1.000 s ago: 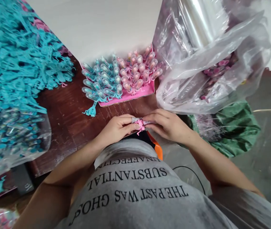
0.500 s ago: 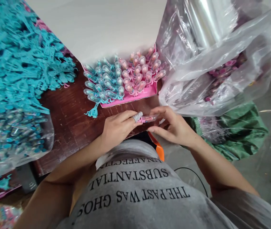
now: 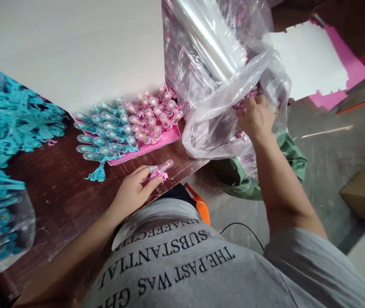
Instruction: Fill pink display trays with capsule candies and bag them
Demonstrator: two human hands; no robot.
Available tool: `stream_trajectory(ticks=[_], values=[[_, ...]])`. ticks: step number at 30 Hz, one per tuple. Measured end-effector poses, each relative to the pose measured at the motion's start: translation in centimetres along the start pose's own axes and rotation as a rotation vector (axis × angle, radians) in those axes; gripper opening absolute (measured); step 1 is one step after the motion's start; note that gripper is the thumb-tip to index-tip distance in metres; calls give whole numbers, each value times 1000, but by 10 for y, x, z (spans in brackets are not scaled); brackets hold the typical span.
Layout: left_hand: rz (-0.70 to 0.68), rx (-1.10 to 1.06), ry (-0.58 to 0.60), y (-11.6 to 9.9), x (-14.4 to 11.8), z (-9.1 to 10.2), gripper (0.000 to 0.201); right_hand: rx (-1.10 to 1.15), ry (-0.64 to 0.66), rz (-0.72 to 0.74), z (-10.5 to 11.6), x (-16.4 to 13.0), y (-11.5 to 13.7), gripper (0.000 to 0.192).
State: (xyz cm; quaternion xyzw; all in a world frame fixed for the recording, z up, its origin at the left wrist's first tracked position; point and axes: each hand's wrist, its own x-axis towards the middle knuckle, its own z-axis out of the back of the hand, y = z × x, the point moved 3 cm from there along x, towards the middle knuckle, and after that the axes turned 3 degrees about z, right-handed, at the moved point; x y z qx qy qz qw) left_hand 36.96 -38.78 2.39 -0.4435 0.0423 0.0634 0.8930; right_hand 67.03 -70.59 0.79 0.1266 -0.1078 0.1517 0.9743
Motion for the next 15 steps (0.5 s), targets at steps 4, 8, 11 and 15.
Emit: stream_trajectory(ticks=[4, 8, 11, 15], values=[[154, -142, -7, 8, 0, -14, 22, 121, -42, 184, -20, 34, -49, 16], [252, -449, -49, 12, 0, -20, 26, 335, -103, 124, 0, 6, -23, 17], [306, -642, -31, 7, 2, -18, 22, 663, 63, 71, 23, -54, 36, 20], [387, -779, 69, -5, 6, -22, 18, 1078, 358, 276, 42, -130, 122, 21]])
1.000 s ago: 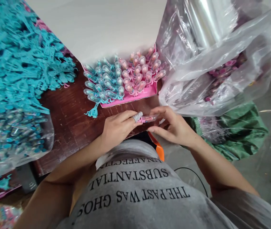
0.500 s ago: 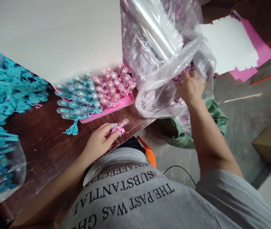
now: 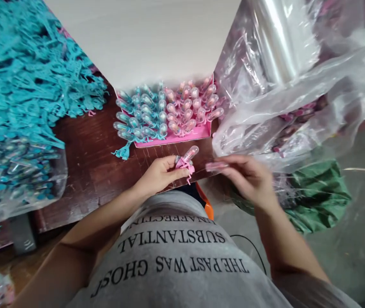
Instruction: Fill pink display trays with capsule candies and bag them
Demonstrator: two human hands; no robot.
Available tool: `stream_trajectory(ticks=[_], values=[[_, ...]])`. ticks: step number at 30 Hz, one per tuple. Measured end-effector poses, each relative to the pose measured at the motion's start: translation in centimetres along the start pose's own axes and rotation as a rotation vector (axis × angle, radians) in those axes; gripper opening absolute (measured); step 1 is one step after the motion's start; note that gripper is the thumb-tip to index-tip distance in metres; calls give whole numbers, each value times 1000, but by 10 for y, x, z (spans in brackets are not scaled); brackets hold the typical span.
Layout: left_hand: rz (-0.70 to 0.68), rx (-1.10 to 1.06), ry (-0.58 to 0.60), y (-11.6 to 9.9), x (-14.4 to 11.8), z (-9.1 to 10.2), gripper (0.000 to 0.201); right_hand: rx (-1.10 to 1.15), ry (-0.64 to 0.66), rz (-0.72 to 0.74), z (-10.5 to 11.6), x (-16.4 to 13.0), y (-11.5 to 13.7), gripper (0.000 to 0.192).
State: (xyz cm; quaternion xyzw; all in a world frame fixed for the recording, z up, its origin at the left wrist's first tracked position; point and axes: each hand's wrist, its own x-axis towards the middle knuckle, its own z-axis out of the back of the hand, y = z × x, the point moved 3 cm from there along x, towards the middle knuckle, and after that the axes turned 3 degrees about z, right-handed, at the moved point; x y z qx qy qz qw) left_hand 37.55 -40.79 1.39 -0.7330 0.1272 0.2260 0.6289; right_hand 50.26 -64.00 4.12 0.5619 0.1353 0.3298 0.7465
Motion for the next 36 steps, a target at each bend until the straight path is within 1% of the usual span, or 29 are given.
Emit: stream_trajectory(ticks=[1, 3, 5, 7, 9, 11, 13, 14, 15, 17, 18, 20, 21, 22, 23, 24, 25, 26, 27, 29, 30, 31, 32, 33, 34, 36], values=[[11, -14, 20, 0, 0, -3, 18, 24, 69, 36, -15, -3, 7, 24], [14, -16, 45, 0, 2, -6, 19, 31, 119, 82, -31, -4, 10, 26], [7, 1, 54, 1, 3, -8, 19, 22, 132, 103, -34, -1, 7, 23], [-12, 23, 55, 2, 2, -10, 18, 31, 121, 92, -34, 0, 4, 20], [-57, 65, 14, 1, 0, -12, 18, 60, 75, 13, -37, -2, 0, 19], [-129, 165, -70, -2, -5, -12, 18, 112, 30, -123, -41, -5, -4, 22], [-205, 292, -144, -6, -9, -12, 16, 151, 42, -247, -45, -7, -9, 35], [-220, 333, -158, -8, -10, -11, 15, 159, 58, -273, -45, -7, -11, 43], [-213, 340, -147, -9, -11, -10, 16, 163, 72, -260, -44, -4, -13, 47], [-119, 230, -68, -9, -9, -7, 20, 182, 117, -140, -36, 4, -14, 40], [-41, 130, -4, -9, -7, -7, 24, 193, 161, -42, -32, 9, -13, 43], [128, -68, 157, -7, -4, -9, 34, 170, 289, 176, -27, 19, -9, 84], [198, -137, 240, -6, -3, -12, 40, 130, 363, 272, -25, 23, -7, 96], [249, -172, 315, -6, -3, -16, 46, 85, 429, 355, -24, 26, -3, 94], [269, -173, 375, -7, -4, -19, 51, 50, 483, 422, -23, 30, 1, 82], [246, -139, 406, -9, -4, -21, 53, 29, 519, 464, -20, 33, 6, 66], [175, -68, 387, -12, -4, -20, 53, 22, 536, 486, -17, 37, 11, 51], [60, 38, 304, -17, -3, -16, 52, 17, 519, 497, -11, 42, 16, 39], [-90, 175, 167, -25, -2, -9, 50, -11, 459, 500, -4, 47, 20, 32], [-432, 505, -158, -43, -1, 7, 39, -162, 259, 454, 12, 59, 22, 24], [-586, 672, -287, -53, 1, 14, 32, -274, 163, 404, 18, 65, 20, 21], [-710, 821, -365, -60, 4, 20, 27, -394, 92, 339, 22, 71, 15, 20], [-797, 936, -388, -65, 10, 23, 24, -511, 58, 266, 23, 76, 10, 22], [-844, 1011, -375, -69, 17, 26, 24, -614, 61, 196, 22, 81, 3, 27], [-856, 1047, -348, -71, 25, 28, 23, -699, 86, 144, 18, 85, -2, 31], [-821, 1016, -288, -71, 40, 30, 21, -831, 143, 89, 8, 90, -9, 35]])
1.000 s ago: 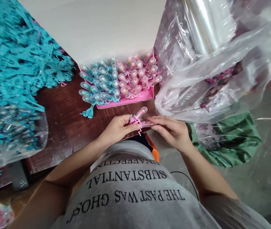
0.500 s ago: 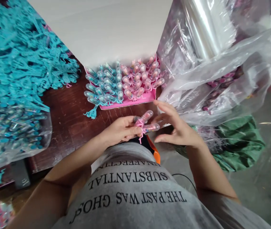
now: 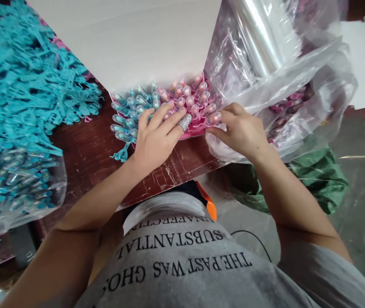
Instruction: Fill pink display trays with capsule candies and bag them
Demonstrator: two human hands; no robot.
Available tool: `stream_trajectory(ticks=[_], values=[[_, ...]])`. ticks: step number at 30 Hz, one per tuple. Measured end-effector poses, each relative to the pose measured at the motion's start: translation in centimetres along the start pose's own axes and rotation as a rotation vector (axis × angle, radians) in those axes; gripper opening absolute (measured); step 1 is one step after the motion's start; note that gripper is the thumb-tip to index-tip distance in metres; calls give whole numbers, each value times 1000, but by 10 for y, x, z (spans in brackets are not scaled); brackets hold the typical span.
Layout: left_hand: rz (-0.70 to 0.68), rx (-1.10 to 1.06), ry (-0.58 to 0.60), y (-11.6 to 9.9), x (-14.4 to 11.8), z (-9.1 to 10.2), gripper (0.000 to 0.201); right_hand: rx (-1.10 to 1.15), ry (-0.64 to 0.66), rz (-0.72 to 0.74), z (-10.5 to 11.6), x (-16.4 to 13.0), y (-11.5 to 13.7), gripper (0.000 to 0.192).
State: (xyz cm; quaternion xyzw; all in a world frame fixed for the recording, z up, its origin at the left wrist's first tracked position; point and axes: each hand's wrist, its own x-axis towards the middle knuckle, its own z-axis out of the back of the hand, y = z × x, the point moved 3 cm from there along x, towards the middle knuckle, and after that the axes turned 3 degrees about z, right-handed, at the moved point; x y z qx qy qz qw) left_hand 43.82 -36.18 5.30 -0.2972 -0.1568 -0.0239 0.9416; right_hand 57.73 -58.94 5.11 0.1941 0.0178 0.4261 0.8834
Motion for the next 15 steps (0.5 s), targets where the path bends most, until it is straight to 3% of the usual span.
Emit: stream_trajectory(ticks=[4, 7, 9, 12, 15], values=[[71, -134, 22, 8, 5, -8, 19, -147, 50, 0, -2, 4, 15, 39], [28, -47, 9, 6, -1, -5, 20, -223, 73, 2, 3, 6, 29, 42], [-47, 74, -62, 3, -12, 2, 21, -258, 106, 7, 5, 8, 36, 45], [-125, 198, -276, 4, -34, 15, 25, -273, 165, 40, 5, 10, 38, 46], [-99, 190, -375, 13, -53, 25, 35, -279, 193, 37, 5, 9, 35, 44]])
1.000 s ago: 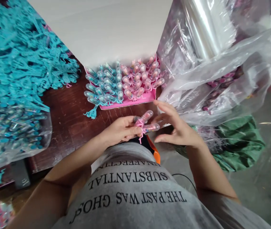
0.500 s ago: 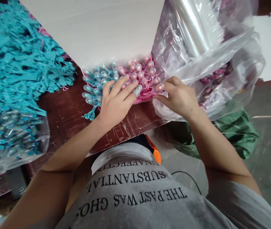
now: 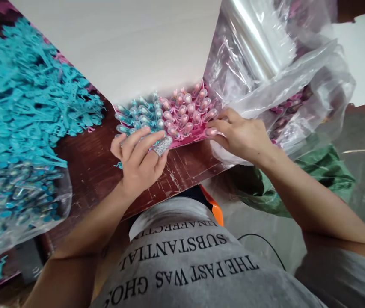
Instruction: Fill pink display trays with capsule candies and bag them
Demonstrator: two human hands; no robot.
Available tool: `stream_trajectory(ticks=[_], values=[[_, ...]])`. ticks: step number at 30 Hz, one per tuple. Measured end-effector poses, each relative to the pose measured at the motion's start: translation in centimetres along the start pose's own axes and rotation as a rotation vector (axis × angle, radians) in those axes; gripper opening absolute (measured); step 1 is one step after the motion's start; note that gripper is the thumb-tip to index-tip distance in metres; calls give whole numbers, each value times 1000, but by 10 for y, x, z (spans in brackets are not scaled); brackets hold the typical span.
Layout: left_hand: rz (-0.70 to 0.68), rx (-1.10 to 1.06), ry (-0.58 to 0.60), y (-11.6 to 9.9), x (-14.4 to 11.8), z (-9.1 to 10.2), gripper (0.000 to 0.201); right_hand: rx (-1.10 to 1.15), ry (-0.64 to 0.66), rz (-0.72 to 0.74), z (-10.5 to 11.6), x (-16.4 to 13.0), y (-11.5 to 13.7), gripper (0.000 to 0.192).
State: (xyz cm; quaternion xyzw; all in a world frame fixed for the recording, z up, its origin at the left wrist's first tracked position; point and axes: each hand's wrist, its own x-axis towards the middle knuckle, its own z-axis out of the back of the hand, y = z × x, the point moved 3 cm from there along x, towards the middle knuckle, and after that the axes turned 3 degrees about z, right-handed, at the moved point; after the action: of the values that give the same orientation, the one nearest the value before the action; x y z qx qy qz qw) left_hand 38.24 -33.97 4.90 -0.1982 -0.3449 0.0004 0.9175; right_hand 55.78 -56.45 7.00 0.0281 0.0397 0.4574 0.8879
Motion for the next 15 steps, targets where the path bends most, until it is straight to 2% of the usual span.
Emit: stream_trajectory(ticks=[3, 6, 7, 9, 11, 12, 13, 15], values=[[55, 17, -36, 13, -2, 11, 32, -48, 4, -71, -3, 3, 1, 43], [95, 140, -146, 27, 3, 26, 13, -49, 21, -96, -6, 7, 8, 44], [130, 161, -179, 34, 3, 31, 20, -23, 18, -91, -7, 8, 9, 46], [274, 117, -258, 52, -4, 39, 38, 61, -26, -88, -9, 8, 8, 56], [487, -4, -341, 72, -22, 42, 43, 175, -122, -104, -11, 5, 3, 62], [589, -51, -361, 81, -35, 41, 44, 234, -183, -113, -12, 4, 0, 59], [665, -75, -339, 88, -49, 37, 45, 286, -244, -120, -13, 3, -3, 52], [728, -73, -169, 93, -75, 27, 52, 359, -336, -116, -17, 2, -5, 37]])
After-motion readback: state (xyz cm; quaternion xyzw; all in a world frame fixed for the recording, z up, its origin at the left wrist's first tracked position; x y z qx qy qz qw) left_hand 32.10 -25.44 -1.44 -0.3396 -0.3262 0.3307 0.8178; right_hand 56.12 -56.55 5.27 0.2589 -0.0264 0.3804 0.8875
